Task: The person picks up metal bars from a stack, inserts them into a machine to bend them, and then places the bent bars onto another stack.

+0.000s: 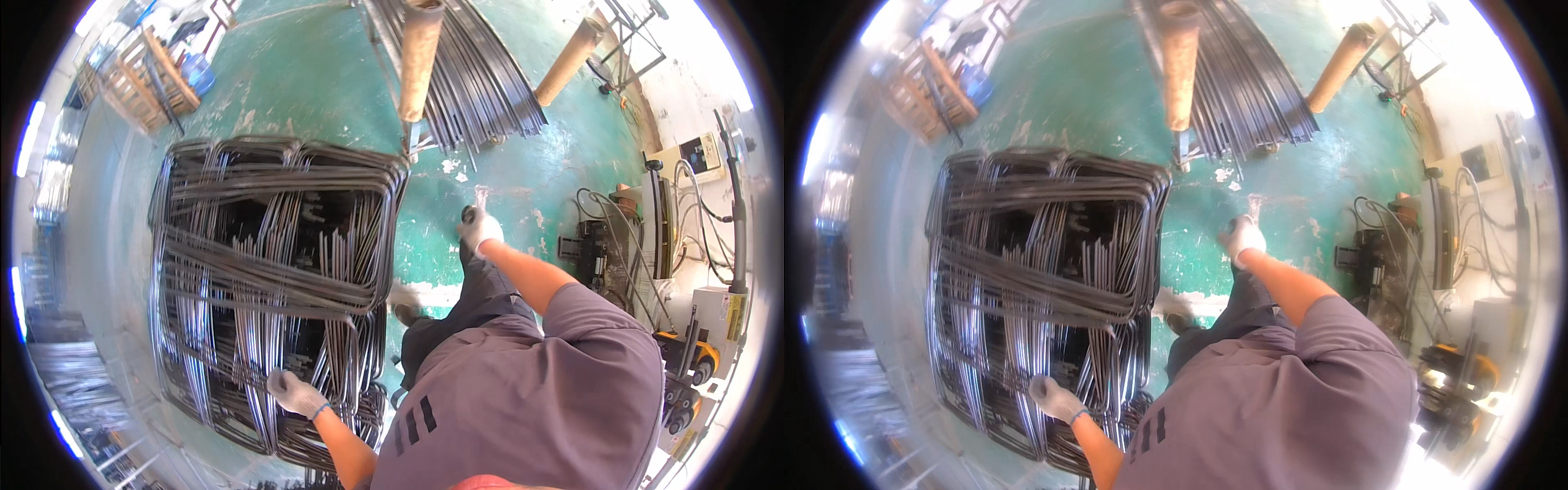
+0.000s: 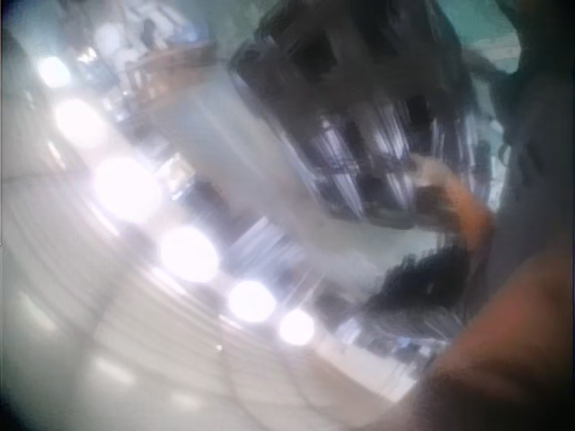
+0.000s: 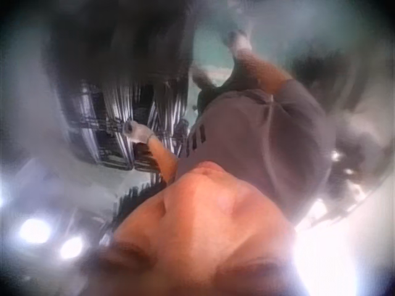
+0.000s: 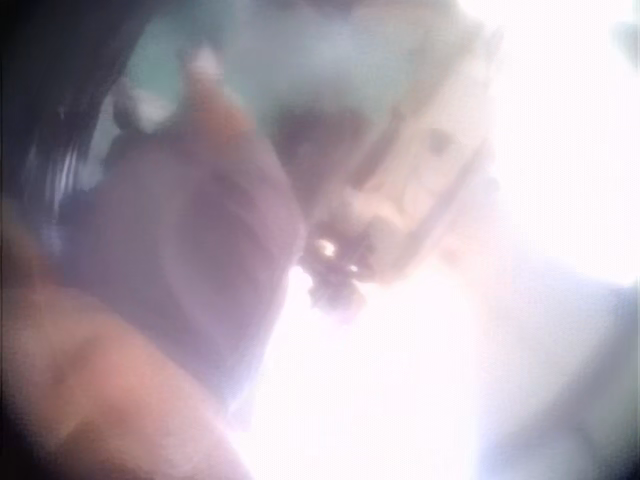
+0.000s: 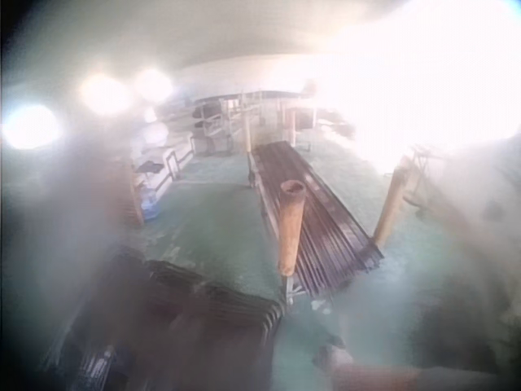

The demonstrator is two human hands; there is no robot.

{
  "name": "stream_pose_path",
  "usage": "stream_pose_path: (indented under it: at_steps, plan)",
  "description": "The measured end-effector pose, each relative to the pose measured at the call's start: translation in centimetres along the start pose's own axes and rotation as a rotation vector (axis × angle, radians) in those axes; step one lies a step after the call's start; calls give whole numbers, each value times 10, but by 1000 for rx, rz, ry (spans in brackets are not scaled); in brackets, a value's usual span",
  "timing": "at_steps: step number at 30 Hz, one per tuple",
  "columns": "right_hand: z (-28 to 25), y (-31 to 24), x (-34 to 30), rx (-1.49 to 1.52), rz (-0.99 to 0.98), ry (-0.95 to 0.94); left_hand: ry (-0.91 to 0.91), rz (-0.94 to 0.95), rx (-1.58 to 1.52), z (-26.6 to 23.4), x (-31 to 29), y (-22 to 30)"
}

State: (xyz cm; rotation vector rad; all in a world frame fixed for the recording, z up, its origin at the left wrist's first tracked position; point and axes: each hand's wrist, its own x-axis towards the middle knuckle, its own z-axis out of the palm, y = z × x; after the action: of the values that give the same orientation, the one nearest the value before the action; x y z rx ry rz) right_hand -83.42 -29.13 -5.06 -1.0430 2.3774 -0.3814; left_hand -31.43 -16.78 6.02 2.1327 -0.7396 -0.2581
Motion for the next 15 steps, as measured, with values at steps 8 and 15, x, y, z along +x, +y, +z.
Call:
stream_pose_path:
  at_steps: [8,15]
  plan:
    - [-109,53,296,-197,300,116,-413,158,-314,179,-105,198]
    - [-129,35,471,-311,483,203,-784,-56,-173,328,-212,336]
